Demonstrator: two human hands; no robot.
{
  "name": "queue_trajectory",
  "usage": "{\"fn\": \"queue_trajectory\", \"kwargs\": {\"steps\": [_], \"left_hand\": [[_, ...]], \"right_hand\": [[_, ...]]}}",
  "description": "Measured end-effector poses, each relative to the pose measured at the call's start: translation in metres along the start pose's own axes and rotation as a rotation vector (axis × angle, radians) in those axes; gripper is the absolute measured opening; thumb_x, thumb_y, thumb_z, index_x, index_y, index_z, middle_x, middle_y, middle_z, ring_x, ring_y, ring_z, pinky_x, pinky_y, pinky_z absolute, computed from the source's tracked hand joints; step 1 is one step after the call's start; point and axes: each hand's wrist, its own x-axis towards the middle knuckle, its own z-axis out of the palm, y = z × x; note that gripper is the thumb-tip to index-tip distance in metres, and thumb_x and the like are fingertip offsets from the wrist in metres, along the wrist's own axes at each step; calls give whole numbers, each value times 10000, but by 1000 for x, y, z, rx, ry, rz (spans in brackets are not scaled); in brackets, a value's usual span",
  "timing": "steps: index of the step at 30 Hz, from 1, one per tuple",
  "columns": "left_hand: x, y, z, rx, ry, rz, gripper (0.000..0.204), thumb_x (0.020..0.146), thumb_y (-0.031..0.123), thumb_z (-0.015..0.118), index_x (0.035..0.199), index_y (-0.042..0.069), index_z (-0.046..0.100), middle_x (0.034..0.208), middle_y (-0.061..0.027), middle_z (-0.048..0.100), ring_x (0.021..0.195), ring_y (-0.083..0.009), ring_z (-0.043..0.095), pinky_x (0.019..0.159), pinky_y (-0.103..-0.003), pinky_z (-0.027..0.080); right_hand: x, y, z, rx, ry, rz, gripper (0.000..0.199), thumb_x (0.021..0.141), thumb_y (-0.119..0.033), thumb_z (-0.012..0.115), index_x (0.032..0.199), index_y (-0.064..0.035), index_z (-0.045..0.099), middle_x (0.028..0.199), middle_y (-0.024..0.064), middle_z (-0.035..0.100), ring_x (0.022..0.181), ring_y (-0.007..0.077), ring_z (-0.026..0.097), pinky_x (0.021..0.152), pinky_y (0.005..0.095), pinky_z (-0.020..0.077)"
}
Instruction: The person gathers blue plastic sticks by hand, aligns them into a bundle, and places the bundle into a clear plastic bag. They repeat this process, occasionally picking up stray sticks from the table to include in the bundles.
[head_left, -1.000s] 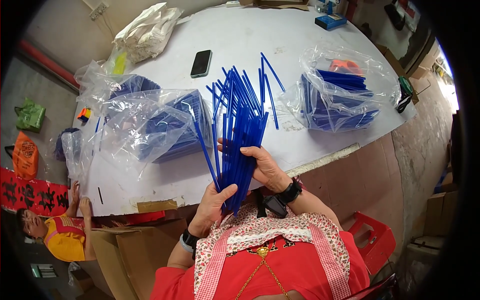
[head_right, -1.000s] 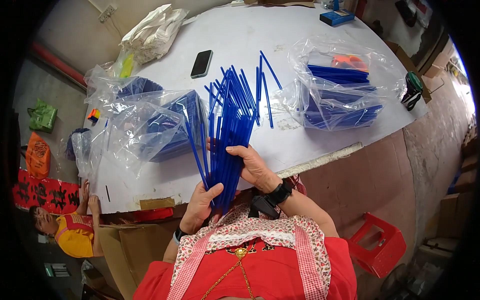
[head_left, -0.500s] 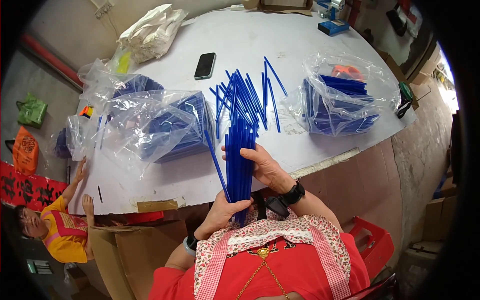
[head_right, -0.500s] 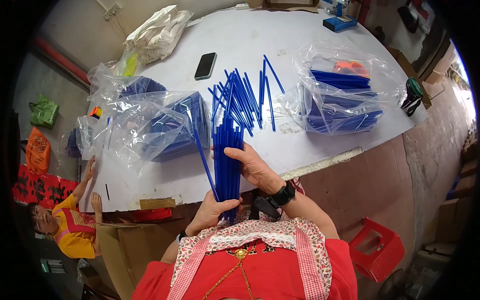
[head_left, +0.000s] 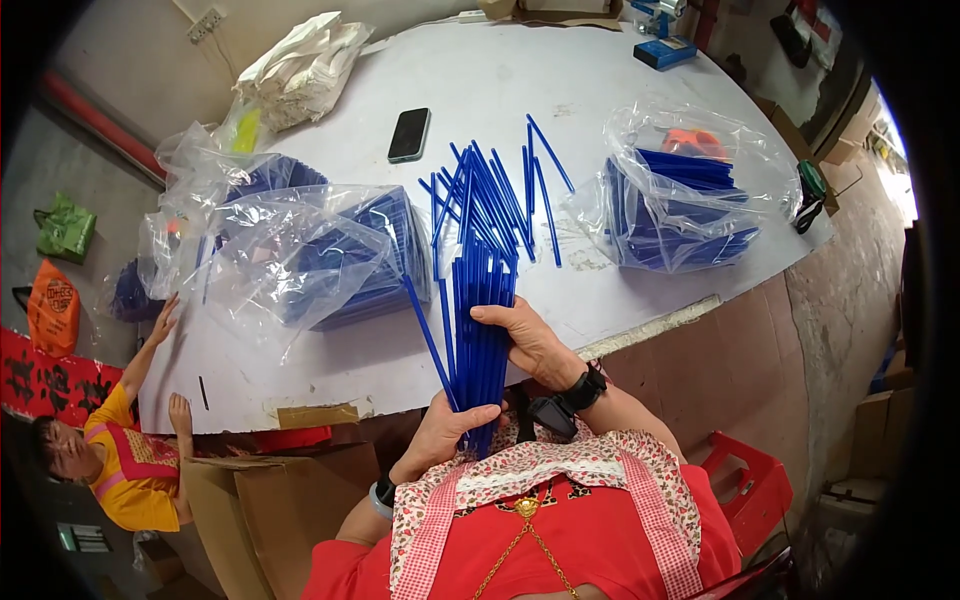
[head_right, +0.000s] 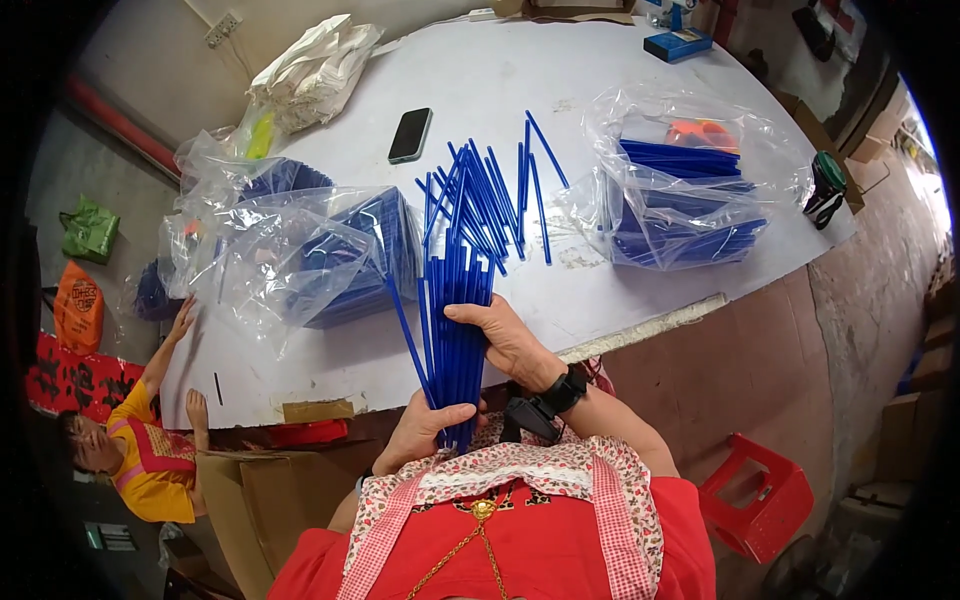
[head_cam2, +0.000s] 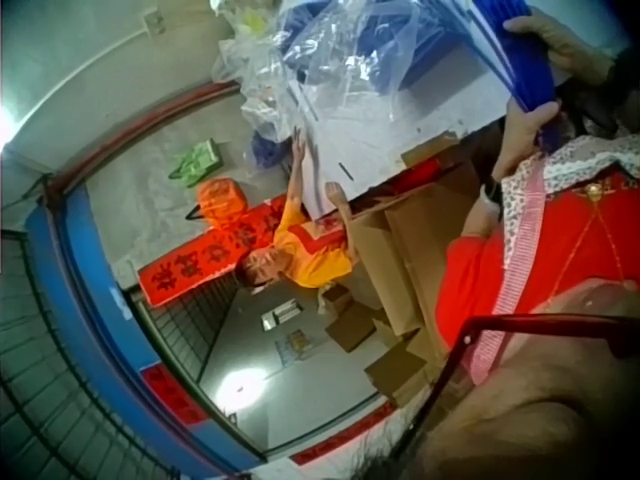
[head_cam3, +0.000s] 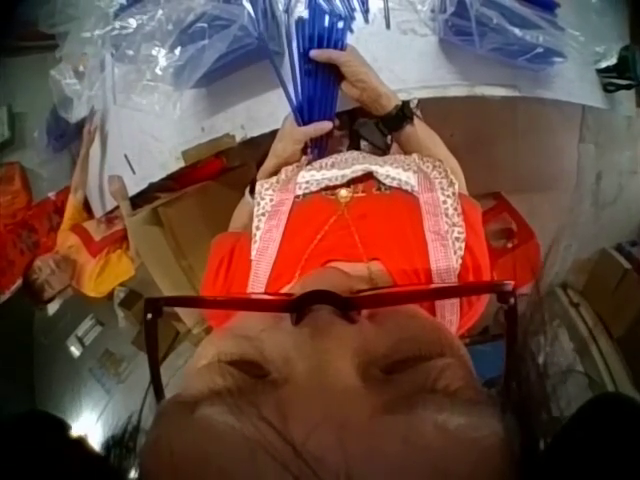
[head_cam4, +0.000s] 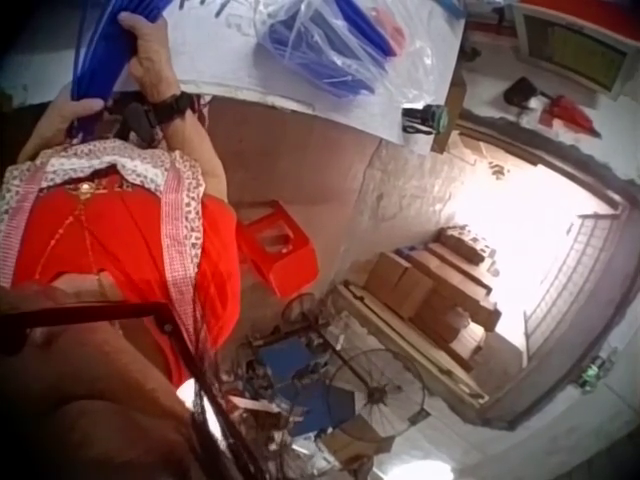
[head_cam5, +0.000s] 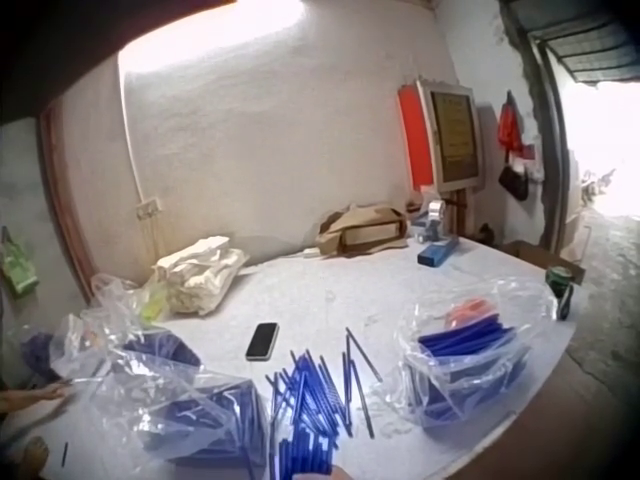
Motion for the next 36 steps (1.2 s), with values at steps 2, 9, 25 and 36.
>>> {"fn": "queue_trajectory", "kwargs": {"steps": [2,9,25,36], "left_hand": [[0,0,0,-5,0,-9,450,792,91,743,1163,5,505,980,-125,645,856,-227,663,752,-347,554],[-1,1,-2,-54,-14,-42,472,777,104,755,1169,13,509,977,-124,646,856,-226,663,745,-342,552],[0,-3,-3,-76,-42,-65,471,768,110,759,1161,28,512,970,-101,639,873,-212,658,735,-335,548],[-3,5,2,-84,-188,-74,505,762,108,751,1184,18,490,956,-102,632,893,-230,657,767,-354,548]], "right_hand": [[0,1,-1,14,13,3,261,825,-37,646,1084,-10,620,973,75,665,843,158,639,801,301,540],[4,6,-6,39,5,12,280,824,-38,642,1101,-10,604,984,93,669,845,171,651,801,326,553],[5,0,-1,24,-41,10,326,819,-60,630,1139,-5,600,1035,104,662,875,172,648,844,321,533],[-5,1,7,117,-230,57,584,823,-156,680,1341,-55,430,1180,127,586,1040,224,594,930,399,498]]}}
